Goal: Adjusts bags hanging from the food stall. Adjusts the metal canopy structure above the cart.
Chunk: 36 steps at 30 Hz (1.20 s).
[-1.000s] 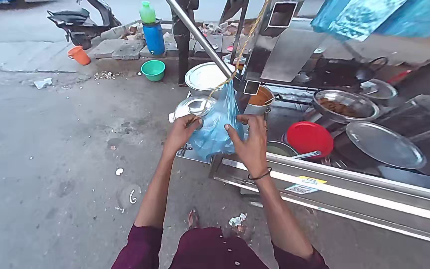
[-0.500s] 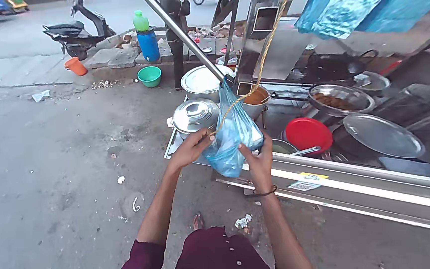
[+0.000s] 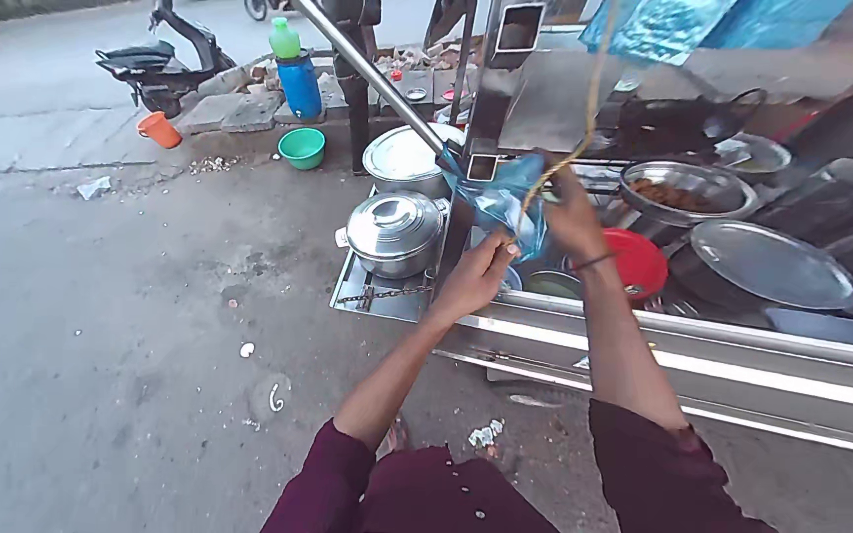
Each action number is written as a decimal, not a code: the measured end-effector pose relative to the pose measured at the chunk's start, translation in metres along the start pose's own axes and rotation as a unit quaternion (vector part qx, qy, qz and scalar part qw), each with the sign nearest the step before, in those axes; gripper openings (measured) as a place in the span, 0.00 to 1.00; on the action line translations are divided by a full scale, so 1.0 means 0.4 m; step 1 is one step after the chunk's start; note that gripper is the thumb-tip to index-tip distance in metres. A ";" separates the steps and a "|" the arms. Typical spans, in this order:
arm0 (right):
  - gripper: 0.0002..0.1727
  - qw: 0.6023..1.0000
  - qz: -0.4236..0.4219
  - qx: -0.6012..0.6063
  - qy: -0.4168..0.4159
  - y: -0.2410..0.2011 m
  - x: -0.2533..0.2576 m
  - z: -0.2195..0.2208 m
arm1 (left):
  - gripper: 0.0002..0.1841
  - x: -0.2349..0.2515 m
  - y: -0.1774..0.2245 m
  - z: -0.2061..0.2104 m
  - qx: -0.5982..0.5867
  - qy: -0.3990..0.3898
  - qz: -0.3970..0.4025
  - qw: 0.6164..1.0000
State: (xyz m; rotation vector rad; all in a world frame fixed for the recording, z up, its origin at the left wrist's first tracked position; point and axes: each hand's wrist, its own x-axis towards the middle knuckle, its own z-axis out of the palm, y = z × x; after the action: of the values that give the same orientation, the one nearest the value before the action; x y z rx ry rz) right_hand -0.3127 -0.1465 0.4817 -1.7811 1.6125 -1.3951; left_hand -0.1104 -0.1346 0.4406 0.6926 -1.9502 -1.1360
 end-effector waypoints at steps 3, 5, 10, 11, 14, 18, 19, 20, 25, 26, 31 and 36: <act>0.24 0.996 0.044 0.030 -0.074 -0.005 -0.008 0.074 | 0.18 -0.020 -0.016 0.026 -0.012 0.037 -0.005 0.999; 0.26 0.993 0.063 0.079 -0.064 0.036 -0.030 0.119 | 0.20 -0.060 -0.030 0.019 -0.052 0.048 0.001 0.997; 0.27 0.986 0.092 0.132 0.030 0.078 -0.059 0.150 | 0.20 -0.171 -0.055 -0.124 -0.110 0.101 0.002 0.989; 0.28 0.987 0.088 0.129 0.041 0.084 -0.063 0.146 | 0.20 -0.180 -0.062 -0.166 -0.099 0.135 0.006 0.986; 0.29 0.986 0.086 0.125 0.063 0.084 -0.080 0.139 | 0.21 -0.183 -0.094 -0.298 0.051 0.262 -0.020 0.964; 0.31 0.985 0.116 0.118 0.058 0.058 -0.098 0.143 | 0.23 -0.143 -0.114 -0.429 0.364 0.288 -0.146 0.873; 0.31 0.984 0.121 0.114 0.057 0.054 -0.097 0.145 | 0.25 -0.132 -0.117 -0.440 0.388 0.283 -0.155 0.863; 0.32 0.984 0.128 0.109 0.056 0.051 -0.096 0.146 | 0.29 -0.124 -0.120 -0.438 0.387 0.292 -0.154 0.861; 0.37 0.979 0.148 0.115 0.082 0.035 -0.141 0.134 | 0.27 -0.151 -0.080 -0.270 0.321 0.451 0.065 0.830; 0.37 0.978 0.138 0.120 0.097 0.034 -0.155 0.124 | 0.23 -0.166 -0.061 -0.234 0.304 0.449 0.107 0.834; 0.44 0.986 0.078 0.129 0.067 0.055 -0.211 0.074 | 0.13 -0.200 0.002 -0.165 0.182 0.327 0.169 0.912; 0.44 0.991 0.010 0.130 -0.032 0.037 -0.233 0.122 | 0.17 -0.128 0.037 -0.241 0.048 0.218 0.049 0.974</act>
State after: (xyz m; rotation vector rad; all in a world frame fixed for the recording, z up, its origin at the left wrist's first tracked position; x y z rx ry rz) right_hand -0.2674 -0.0834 0.4093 -1.6350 1.3426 -1.4497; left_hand -0.0032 -0.1350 0.4665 0.8093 -1.6487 -0.7563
